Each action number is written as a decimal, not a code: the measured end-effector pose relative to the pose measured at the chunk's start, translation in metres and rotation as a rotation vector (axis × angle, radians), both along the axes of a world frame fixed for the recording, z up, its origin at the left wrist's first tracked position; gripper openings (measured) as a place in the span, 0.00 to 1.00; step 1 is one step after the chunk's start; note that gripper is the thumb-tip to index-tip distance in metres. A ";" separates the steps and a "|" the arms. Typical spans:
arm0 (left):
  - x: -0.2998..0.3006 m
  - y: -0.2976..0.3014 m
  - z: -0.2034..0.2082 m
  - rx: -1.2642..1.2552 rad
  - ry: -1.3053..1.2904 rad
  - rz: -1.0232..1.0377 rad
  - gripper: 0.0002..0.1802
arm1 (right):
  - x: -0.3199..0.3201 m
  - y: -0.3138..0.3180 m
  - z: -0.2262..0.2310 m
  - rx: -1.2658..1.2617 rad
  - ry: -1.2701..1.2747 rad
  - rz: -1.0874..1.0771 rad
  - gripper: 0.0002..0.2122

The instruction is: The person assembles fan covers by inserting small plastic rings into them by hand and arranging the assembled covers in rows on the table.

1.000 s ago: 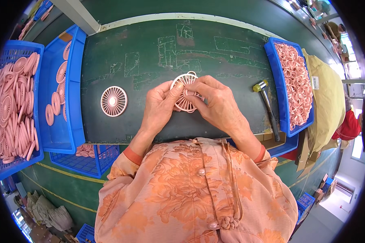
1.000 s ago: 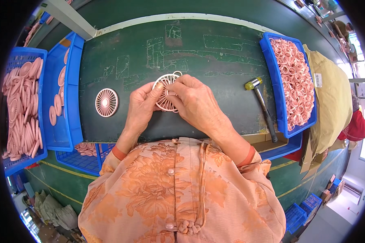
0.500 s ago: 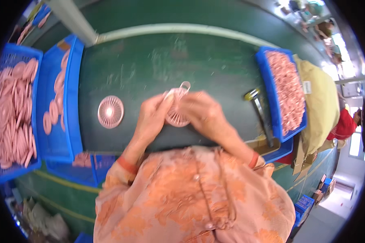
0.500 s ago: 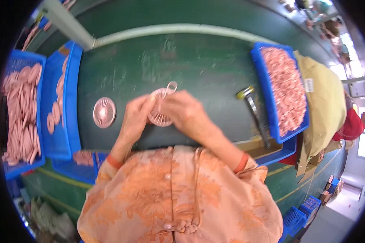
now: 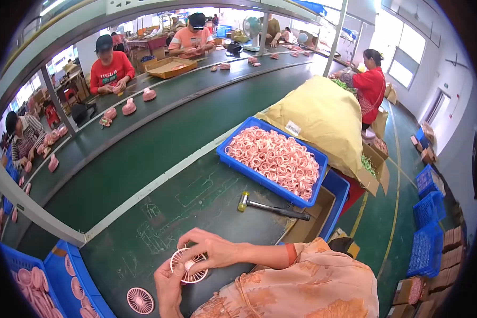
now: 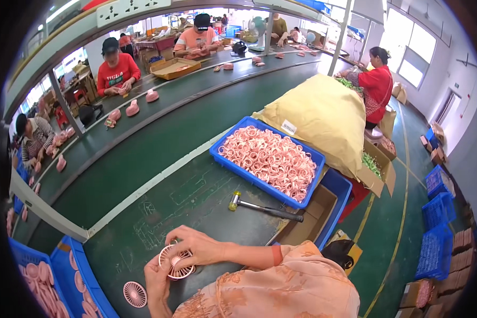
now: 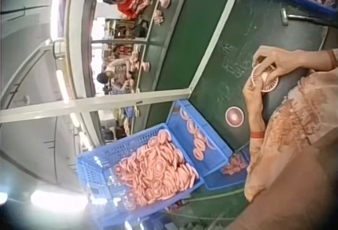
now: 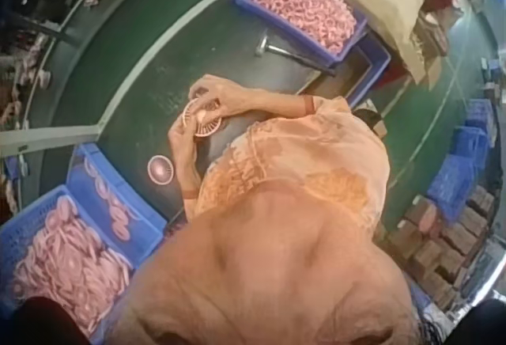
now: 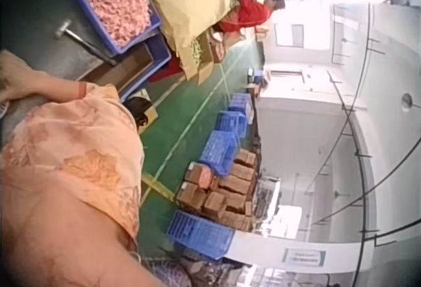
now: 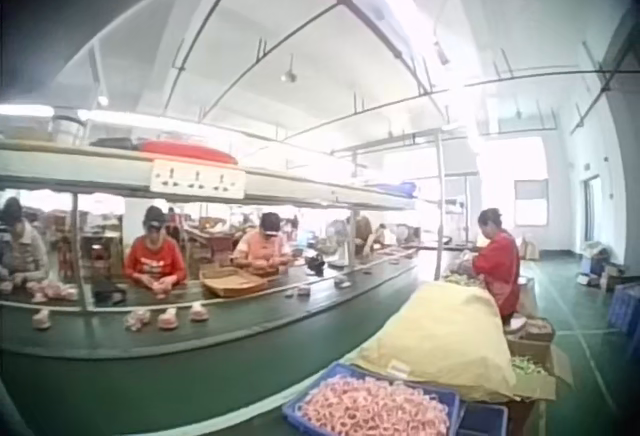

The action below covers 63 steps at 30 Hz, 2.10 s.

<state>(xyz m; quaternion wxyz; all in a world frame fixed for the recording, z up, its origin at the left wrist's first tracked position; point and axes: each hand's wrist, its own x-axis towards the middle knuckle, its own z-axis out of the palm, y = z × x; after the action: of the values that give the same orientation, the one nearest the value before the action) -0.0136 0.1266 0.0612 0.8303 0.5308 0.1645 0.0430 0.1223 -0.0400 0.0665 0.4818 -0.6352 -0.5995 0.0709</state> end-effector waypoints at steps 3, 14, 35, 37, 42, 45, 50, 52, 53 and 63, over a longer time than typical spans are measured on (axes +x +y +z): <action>0.009 -0.009 0.000 0.061 0.015 0.075 0.17 | 0.004 -0.010 0.003 -0.006 0.255 -0.195 0.33; -0.002 -0.006 -0.018 0.256 -0.055 0.147 0.13 | 0.041 -0.160 -0.036 -0.475 -0.243 -1.310 0.19; 0.010 -0.027 -0.020 0.247 -0.071 0.308 0.10 | 0.186 -0.224 0.026 -0.356 -0.433 -1.608 0.08; 0.010 -0.025 -0.022 0.237 -0.068 0.313 0.10 | 0.187 -0.224 0.025 -0.331 -0.458 -1.596 0.09; 0.015 -0.024 -0.011 0.181 -0.035 0.240 0.11 | 0.148 -0.190 0.041 -0.103 -0.638 -1.538 0.11; 0.020 -0.031 -0.016 0.189 -0.033 0.191 0.11 | 0.075 -0.123 0.050 -0.001 -0.132 -1.042 0.14; 0.031 -0.053 -0.011 0.238 -0.093 0.034 0.11 | -0.015 -0.040 -0.029 0.006 0.948 -0.302 0.20; 0.022 -0.049 -0.015 0.200 -0.103 0.024 0.12 | -0.022 -0.029 -0.035 -0.033 0.982 -0.281 0.18; 0.020 -0.046 -0.015 0.180 -0.103 0.028 0.13 | -0.023 -0.027 -0.037 -0.078 1.021 -0.247 0.17; 0.012 -0.036 -0.016 0.425 -0.099 0.087 0.13 | -0.015 -0.007 -0.042 -0.197 0.951 -0.244 0.11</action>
<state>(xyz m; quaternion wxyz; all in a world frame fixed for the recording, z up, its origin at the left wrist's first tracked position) -0.0020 0.0906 0.0448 0.7041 0.6836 0.1334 0.1384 0.1077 -0.0471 0.0248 0.6441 -0.6406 -0.2254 0.3520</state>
